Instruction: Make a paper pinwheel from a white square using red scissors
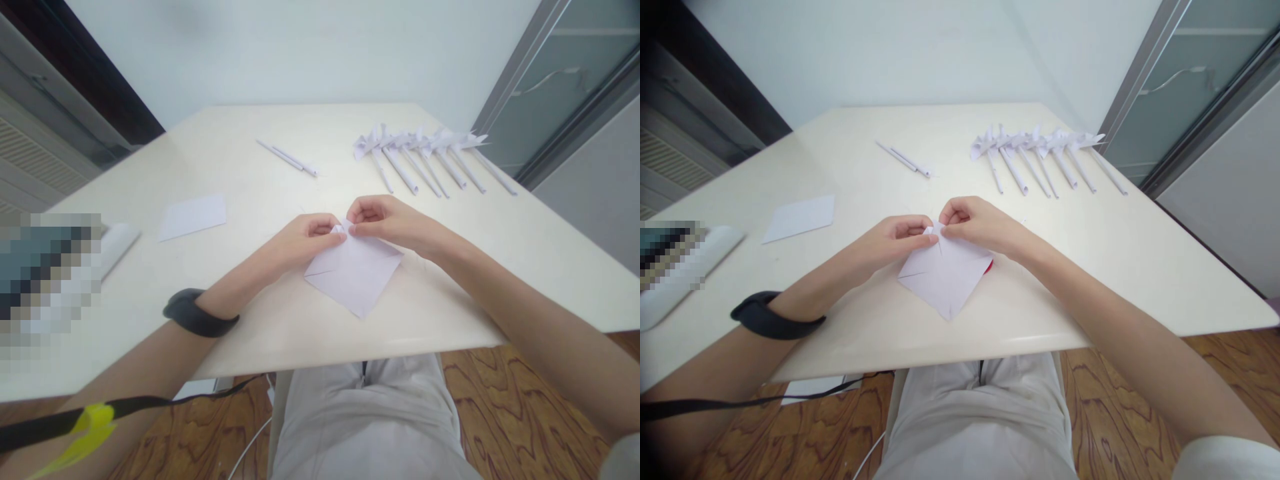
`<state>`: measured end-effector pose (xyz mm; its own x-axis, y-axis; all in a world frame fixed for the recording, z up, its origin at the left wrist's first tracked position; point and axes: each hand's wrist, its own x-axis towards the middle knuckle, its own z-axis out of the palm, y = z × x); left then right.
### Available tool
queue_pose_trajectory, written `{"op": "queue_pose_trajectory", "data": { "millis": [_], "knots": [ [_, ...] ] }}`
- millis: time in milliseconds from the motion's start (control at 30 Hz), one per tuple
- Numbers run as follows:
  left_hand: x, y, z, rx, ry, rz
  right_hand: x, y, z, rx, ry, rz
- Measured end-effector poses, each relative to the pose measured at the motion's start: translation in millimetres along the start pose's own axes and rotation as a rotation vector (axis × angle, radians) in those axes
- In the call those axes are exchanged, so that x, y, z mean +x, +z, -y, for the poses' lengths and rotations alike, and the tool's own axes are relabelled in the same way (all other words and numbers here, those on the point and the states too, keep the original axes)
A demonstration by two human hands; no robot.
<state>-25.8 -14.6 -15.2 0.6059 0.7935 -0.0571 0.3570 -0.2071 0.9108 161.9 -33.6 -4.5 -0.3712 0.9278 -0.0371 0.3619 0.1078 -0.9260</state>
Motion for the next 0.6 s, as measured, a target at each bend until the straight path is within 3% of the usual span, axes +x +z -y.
{"op": "queue_pose_trajectory", "data": {
  "millis": [433,600],
  "knots": [
    [0.7,-1.3,4.2,0.058,0.019,0.019,-0.6,0.2,-0.2,0.039,-0.015,0.083],
    [-0.4,-2.0,5.0,0.037,0.019,0.052,-1.4,-0.1,2.2,0.035,-0.032,0.043]
  ]
}}
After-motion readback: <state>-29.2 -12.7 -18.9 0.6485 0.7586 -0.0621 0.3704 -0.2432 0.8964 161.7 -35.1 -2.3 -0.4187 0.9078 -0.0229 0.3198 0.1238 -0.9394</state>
